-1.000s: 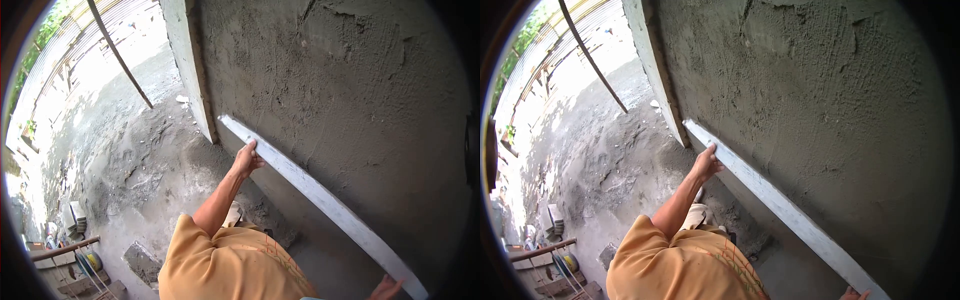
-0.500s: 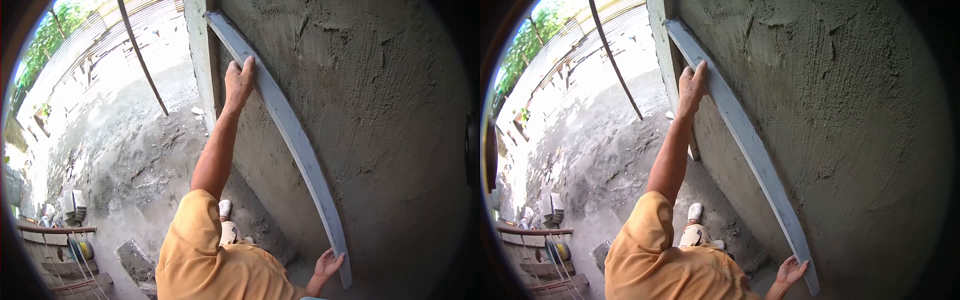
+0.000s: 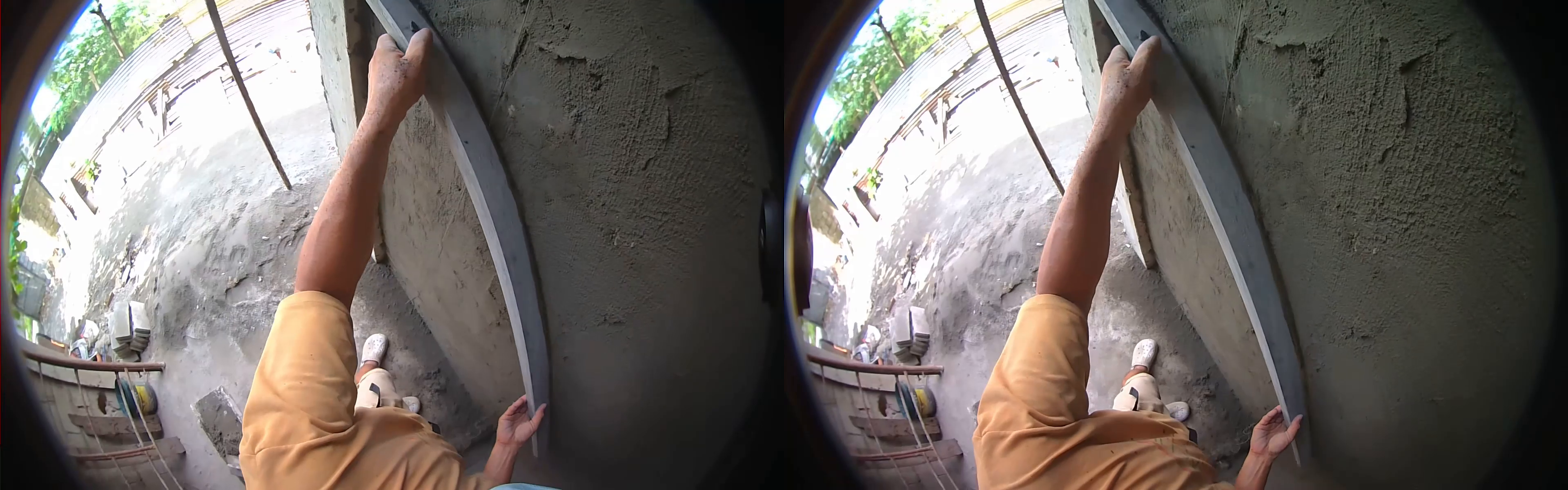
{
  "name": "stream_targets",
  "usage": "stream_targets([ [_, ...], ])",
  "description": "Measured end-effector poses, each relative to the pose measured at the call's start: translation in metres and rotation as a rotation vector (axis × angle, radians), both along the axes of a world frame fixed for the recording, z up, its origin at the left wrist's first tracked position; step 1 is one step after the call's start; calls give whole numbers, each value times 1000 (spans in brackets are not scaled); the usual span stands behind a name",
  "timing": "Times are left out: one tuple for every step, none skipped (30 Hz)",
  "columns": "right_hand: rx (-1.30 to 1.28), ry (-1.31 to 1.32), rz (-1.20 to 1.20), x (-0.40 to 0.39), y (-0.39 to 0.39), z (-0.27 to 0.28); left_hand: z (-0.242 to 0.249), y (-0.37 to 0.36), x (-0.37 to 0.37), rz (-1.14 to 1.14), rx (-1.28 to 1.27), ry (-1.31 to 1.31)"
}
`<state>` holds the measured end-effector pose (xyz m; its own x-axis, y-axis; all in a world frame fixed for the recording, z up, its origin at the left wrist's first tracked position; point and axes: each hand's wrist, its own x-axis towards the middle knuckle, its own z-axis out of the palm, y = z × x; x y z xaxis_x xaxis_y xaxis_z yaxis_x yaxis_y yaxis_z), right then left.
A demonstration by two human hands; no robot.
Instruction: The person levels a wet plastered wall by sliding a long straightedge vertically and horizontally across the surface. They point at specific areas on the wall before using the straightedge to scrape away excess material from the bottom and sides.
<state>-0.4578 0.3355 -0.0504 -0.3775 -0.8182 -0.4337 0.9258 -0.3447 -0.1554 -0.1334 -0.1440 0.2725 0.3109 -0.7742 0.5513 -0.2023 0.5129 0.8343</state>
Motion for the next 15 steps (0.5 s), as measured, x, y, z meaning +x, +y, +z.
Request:
stream_targets([
  [15,0,3,-6,3,-9,-11,5,-3,-1,-9,36],
  [24,19,-7,-13,6,-23,-23,10,-6,7,3,35],
  [37,38,-15,-19,12,-33,-37,17,-10,-6,45,72],
  [51,38,-6,-24,20,-35,-52,23,-13,-18,88,110],
  [112,91,-51,-30,27,-36,-72,24,-17,-1,78,132],
  [170,145,-97,-34,32,-37,-89,25,-20,3,92,141],
  [221,155,-122,-41,40,-39,-102,31,-23,-6,130,171],
  [235,156,-125,-47,51,-38,-115,39,-27,-20,170,202],
  [245,191,-122,-52,58,-37,-127,46,-29,-21,215,202],
  [251,229,-115,-58,64,-37,-142,51,-30,-18,254,205],
  [301,270,-149,-66,73,-41,-167,52,-31,6,277,195],
  [296,276,-149,-71,80,-41,-186,58,-34,40,307,177],
  [353,310,-166,-75,85,-39,-218,57,-37,57,326,172],
  [412,346,-186,-80,92,-35,-240,61,-37,54,451,160],
  [445,362,-199,-84,99,-34,-265,63,-39,57,469,154],
])
